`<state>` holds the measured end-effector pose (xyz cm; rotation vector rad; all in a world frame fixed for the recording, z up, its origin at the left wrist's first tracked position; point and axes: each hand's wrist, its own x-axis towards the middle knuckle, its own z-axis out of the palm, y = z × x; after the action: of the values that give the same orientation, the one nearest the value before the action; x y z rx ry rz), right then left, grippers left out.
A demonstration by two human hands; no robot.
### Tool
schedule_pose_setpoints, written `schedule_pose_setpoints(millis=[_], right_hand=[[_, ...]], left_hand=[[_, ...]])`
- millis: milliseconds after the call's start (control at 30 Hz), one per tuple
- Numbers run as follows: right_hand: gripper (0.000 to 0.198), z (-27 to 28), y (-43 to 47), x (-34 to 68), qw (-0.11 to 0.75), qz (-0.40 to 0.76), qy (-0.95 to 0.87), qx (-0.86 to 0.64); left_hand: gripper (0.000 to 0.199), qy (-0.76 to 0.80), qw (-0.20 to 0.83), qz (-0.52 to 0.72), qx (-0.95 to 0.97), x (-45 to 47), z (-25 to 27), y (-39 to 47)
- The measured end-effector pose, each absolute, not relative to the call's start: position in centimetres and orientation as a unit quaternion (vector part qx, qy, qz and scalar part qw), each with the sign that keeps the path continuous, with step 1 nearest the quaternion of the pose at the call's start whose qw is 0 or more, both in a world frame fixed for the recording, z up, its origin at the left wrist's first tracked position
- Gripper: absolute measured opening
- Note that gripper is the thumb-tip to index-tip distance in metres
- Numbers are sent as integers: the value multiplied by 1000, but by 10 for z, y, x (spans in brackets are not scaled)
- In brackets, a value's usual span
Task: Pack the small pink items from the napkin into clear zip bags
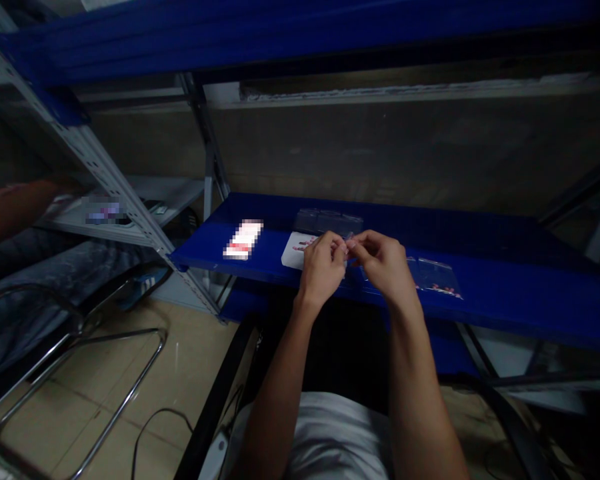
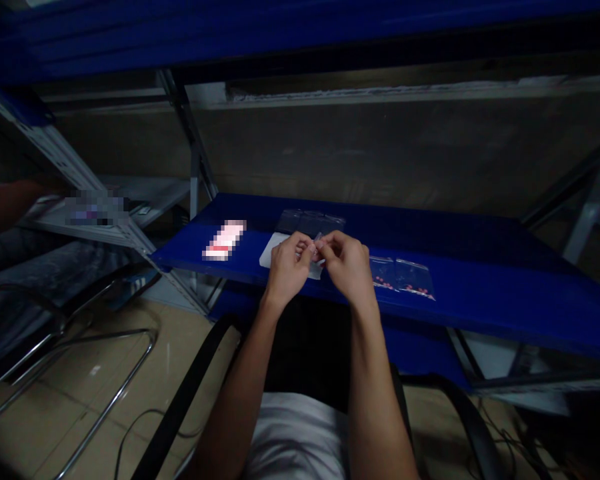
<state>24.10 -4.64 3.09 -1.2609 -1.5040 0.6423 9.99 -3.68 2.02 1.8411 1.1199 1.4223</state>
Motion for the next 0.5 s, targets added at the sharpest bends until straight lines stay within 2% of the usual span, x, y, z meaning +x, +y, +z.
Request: schedule_pose_setpoints(millis=[167,367,500], right_hand=[[16,34,-47,233,479,135,-650,-575],[17,34,-50,222,426,33,-659,-619],[15,32,-54,222,419,8,-649,-635]], left_hand=[[16,462,213,515,690,106,23,-41],[18,484,175,495,700,107,24,-45],[17,501,163,501,687,104,25,-45]])
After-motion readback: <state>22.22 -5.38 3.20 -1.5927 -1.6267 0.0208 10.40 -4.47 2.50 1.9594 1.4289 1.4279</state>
